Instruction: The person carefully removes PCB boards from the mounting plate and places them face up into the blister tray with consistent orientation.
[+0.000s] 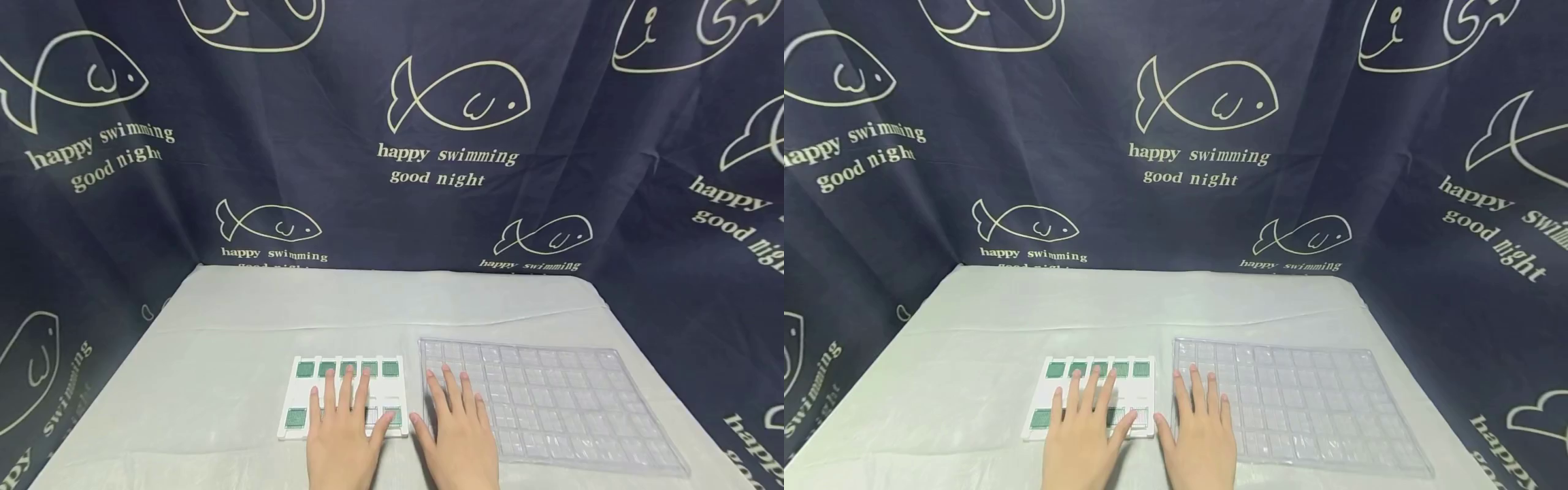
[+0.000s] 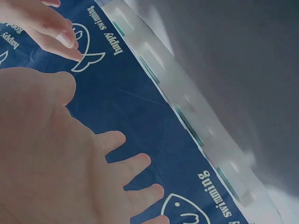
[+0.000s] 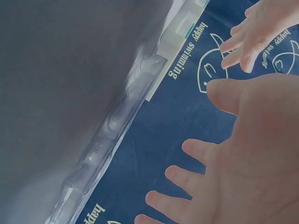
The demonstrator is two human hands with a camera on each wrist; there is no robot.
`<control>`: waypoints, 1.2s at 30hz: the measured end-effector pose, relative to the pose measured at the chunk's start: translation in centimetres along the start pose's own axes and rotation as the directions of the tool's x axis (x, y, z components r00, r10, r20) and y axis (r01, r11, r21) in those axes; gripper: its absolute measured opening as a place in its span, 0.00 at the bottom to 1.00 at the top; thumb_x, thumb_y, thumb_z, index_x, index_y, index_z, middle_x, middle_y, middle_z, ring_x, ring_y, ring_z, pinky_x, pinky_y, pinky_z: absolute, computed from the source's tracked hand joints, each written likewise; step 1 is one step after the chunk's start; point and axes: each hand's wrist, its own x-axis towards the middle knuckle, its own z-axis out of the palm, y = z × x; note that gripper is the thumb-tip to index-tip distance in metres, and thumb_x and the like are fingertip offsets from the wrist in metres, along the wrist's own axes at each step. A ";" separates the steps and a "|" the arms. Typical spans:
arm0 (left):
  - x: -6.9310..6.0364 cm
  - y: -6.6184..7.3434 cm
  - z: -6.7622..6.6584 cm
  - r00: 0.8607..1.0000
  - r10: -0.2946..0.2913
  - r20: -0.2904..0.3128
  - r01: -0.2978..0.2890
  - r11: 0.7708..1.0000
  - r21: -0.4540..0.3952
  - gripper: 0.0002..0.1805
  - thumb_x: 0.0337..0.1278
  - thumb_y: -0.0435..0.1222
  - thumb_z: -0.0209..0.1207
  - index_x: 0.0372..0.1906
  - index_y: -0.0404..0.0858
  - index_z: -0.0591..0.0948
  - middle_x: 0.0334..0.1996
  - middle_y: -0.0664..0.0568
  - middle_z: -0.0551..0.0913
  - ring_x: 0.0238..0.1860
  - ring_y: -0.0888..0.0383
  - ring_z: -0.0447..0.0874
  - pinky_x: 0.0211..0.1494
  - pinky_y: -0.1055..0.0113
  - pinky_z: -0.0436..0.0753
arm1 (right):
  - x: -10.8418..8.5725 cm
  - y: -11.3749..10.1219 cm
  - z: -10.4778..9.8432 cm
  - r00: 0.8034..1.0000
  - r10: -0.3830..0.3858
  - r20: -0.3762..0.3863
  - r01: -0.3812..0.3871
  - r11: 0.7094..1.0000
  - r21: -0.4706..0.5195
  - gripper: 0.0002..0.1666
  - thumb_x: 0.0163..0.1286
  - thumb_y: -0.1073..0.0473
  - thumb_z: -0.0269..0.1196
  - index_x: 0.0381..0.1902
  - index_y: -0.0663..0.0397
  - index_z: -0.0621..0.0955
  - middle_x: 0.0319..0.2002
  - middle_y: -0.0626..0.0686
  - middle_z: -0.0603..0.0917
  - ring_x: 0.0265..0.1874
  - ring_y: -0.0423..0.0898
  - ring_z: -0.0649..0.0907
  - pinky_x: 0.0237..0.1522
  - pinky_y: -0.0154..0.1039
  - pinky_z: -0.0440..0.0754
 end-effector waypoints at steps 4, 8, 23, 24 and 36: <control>0.3 -0.5 0.0 0.999 -0.001 -0.038 0.001 1.000 0.014 0.40 0.65 0.66 0.53 0.74 0.46 0.72 0.71 0.46 0.75 0.75 0.42 0.68 0.79 0.40 0.69 | 0.1 0.1 0.0 1.000 -0.003 -0.005 0.003 1.000 0.001 0.42 0.71 0.36 0.62 0.77 0.43 0.67 0.79 0.55 0.65 0.78 0.62 0.64 0.75 0.67 0.68; 0.7 -1.6 -0.3 0.999 0.000 -0.036 0.000 1.000 0.016 0.39 0.67 0.63 0.53 0.74 0.44 0.71 0.71 0.45 0.75 0.75 0.40 0.69 0.78 0.39 0.69 | 0.2 0.1 0.0 1.000 -0.003 -0.010 0.003 1.000 0.006 0.42 0.71 0.36 0.62 0.77 0.43 0.67 0.79 0.55 0.65 0.78 0.63 0.64 0.75 0.66 0.68; 3.7 -9.4 -2.6 0.996 0.081 -0.027 -0.081 0.997 -0.004 0.34 0.65 0.48 0.64 0.70 0.36 0.73 0.64 0.41 0.80 0.63 0.37 0.78 0.69 0.36 0.76 | 0.0 0.3 0.0 1.000 0.007 0.013 -0.008 1.000 0.022 0.41 0.72 0.37 0.61 0.77 0.43 0.66 0.79 0.55 0.64 0.78 0.63 0.64 0.76 0.67 0.67; 4.0 -9.9 -2.6 0.994 0.102 -0.044 -0.103 0.995 0.000 0.33 0.63 0.47 0.66 0.68 0.36 0.74 0.62 0.42 0.82 0.61 0.38 0.80 0.67 0.37 0.78 | 0.0 0.3 0.0 1.000 0.007 0.011 -0.007 1.000 0.021 0.41 0.72 0.37 0.61 0.77 0.43 0.66 0.79 0.55 0.64 0.77 0.63 0.64 0.75 0.67 0.67; 5.9 -13.8 -1.1 0.978 0.172 0.117 -0.166 0.984 -0.058 0.36 0.54 0.53 0.70 0.64 0.38 0.80 0.58 0.44 0.85 0.57 0.41 0.84 0.60 0.39 0.81 | -0.2 0.2 -0.1 1.000 0.016 0.010 -0.017 1.000 0.022 0.40 0.72 0.37 0.61 0.77 0.42 0.67 0.79 0.54 0.64 0.78 0.62 0.64 0.76 0.66 0.68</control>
